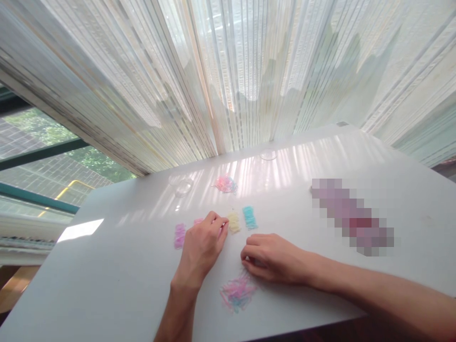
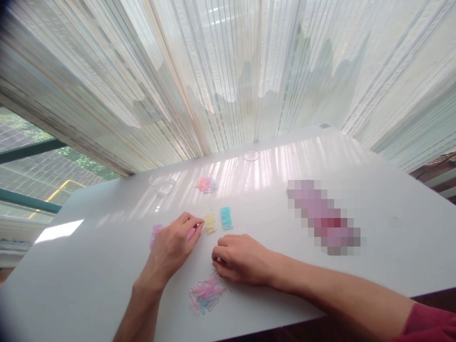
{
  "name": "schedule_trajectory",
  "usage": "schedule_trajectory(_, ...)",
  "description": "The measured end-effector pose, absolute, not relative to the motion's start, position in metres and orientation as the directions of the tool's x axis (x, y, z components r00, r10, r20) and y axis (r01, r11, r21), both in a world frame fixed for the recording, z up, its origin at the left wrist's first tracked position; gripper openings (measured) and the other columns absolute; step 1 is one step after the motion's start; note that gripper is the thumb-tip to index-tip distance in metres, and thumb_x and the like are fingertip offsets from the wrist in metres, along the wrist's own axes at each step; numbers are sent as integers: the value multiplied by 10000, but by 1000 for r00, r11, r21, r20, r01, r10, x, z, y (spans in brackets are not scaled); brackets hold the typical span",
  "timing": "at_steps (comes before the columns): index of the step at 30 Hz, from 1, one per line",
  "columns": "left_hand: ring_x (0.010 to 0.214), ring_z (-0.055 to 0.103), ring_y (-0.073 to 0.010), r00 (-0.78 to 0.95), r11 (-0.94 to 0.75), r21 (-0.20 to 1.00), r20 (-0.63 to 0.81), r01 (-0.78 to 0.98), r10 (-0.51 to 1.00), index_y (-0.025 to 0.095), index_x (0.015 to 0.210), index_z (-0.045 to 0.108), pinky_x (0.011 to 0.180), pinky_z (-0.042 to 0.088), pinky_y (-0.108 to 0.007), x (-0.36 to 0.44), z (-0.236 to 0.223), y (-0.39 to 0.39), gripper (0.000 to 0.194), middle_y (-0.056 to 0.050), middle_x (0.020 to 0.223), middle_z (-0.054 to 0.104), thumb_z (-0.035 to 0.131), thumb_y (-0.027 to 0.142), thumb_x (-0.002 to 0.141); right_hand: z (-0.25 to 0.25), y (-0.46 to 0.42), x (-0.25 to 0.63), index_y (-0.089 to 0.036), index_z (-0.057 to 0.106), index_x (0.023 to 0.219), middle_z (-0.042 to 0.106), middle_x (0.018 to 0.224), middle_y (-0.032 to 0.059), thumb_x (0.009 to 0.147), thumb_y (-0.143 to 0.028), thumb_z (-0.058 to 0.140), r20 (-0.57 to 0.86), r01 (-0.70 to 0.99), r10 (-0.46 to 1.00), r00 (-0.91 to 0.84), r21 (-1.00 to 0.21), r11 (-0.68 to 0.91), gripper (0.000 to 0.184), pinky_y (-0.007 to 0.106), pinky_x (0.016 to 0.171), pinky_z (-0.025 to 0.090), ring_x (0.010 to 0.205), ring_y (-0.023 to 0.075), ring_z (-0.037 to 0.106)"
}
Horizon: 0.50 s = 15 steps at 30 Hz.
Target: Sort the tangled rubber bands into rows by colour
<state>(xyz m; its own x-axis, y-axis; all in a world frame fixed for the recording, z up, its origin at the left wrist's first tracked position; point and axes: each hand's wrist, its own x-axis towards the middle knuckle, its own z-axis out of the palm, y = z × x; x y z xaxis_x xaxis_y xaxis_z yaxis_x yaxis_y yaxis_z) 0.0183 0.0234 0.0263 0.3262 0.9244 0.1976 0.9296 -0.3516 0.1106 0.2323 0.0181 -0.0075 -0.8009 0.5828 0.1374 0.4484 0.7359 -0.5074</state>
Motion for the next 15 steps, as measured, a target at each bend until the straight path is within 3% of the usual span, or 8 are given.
schedule_trajectory(5,575,600,-120,295,-390,248,346,887,891,211,1004,721,546,416,-242,1,22,-11,174,-6,899,720,547,221,1010,-5,19,232,-180,676,872,620,798,19,971,-196,597,123,452,580,-806,-504,736,128,256,654,362,701,144,534)
schedule_trajectory(10,579,587,-111,334,-428,514,270,743,903,224,1086,692,599,510,-228,-16,11,-55,167,-5,910,716,547,188,1012,-5,21,233,-175,691,890,636,806,28,956,-192,606,125,421,550,-826,-513,748,109,255,659,372,717,151,558)
schedule_trajectory(15,756,693,-159,349,-438,539,265,720,899,225,1171,673,682,577,-244,-26,-3,-83,259,-45,987,725,571,122,955,-3,20,236,-175,721,995,668,869,39,905,-165,640,123,334,486,-866,-580,743,122,255,693,417,751,160,602)
